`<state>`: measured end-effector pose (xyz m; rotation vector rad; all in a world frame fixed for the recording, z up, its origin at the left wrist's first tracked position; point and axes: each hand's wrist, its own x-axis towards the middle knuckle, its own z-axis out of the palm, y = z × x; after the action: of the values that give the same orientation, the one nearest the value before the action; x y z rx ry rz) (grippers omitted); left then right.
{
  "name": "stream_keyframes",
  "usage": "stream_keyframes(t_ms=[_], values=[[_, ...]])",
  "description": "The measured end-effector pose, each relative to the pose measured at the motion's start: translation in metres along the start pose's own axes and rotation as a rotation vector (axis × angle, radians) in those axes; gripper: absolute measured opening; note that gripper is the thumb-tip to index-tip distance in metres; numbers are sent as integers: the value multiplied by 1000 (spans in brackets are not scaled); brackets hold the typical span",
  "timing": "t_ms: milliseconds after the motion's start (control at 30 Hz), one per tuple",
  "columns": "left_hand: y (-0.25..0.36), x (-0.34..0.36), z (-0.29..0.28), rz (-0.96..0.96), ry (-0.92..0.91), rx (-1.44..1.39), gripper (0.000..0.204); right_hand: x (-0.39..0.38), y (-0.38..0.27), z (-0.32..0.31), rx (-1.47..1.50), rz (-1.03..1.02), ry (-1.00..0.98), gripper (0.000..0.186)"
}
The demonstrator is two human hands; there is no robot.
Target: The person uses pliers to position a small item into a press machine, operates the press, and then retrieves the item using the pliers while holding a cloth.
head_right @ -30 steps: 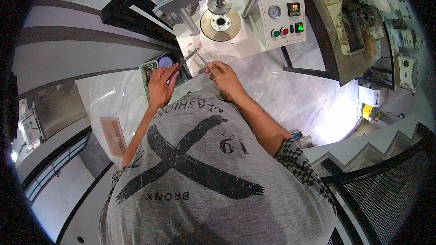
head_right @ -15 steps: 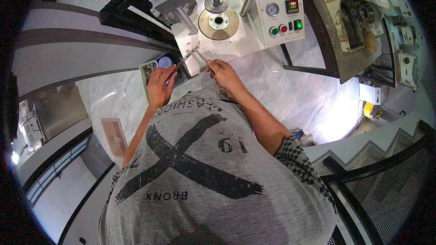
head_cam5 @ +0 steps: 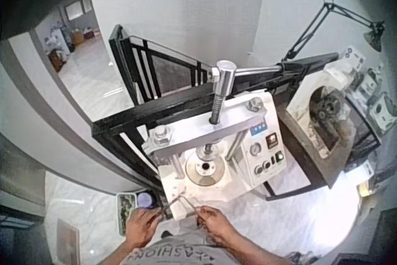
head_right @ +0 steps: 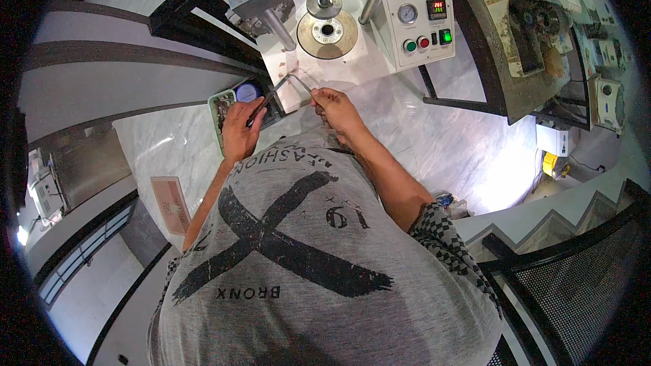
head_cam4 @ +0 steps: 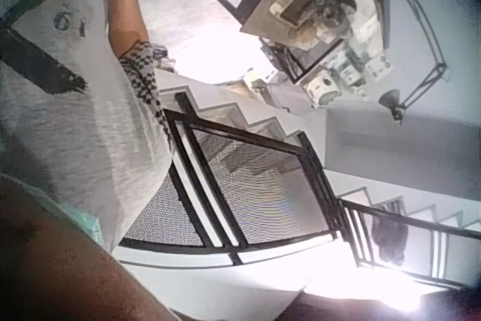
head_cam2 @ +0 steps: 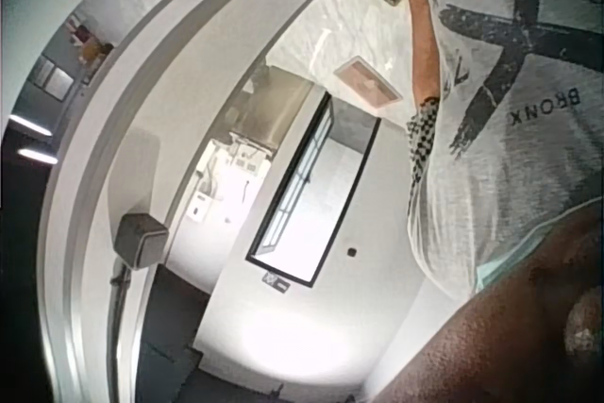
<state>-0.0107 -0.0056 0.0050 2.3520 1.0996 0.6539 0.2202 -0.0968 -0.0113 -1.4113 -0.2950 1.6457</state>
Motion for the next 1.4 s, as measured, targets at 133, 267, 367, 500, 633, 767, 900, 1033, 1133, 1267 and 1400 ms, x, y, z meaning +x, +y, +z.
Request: stream_keyframes(t_ms=[133, 267, 367, 500, 633, 767, 900, 1033, 1133, 1267, 1400], values=[[-1, -2, 1, -29, -5, -57, 27, -2, -3, 5, 67, 1, 14, 29], [4, -1, 1, -134, -21, -153, 27, -1, 0, 4, 86, -8, 22, 28], [9, 1, 0, -216, -47, -225, 28, -2, 0, 9, 61, -40, 42, 29], [-1, -5, 6, -293, -69, -337, 27, -2, 2, 16, 17, -210, 97, 31], [0, -3, 6, -249, -63, -343, 26, -1, 7, 15, -62, -301, 127, 30], [-1, -1, 5, -458, -106, -430, 25, -3, 9, 16, -353, -392, 230, 30], [-1, 0, 7, -494, -146, -498, 24, -1, 12, 16, -550, -486, 345, 29], [-1, 1, 9, -518, -142, -565, 25, 4, 18, 13, -475, -484, 323, 31], [-6, -1, 12, -539, -141, -579, 26, 9, 25, 12, -411, -492, 282, 35], [-4, -1, 12, -626, -202, -685, 26, 2, 11, 11, -90, -216, 126, 37], [-6, -2, 14, -612, -208, -727, 26, 3, 8, 12, -60, -135, 62, 36]])
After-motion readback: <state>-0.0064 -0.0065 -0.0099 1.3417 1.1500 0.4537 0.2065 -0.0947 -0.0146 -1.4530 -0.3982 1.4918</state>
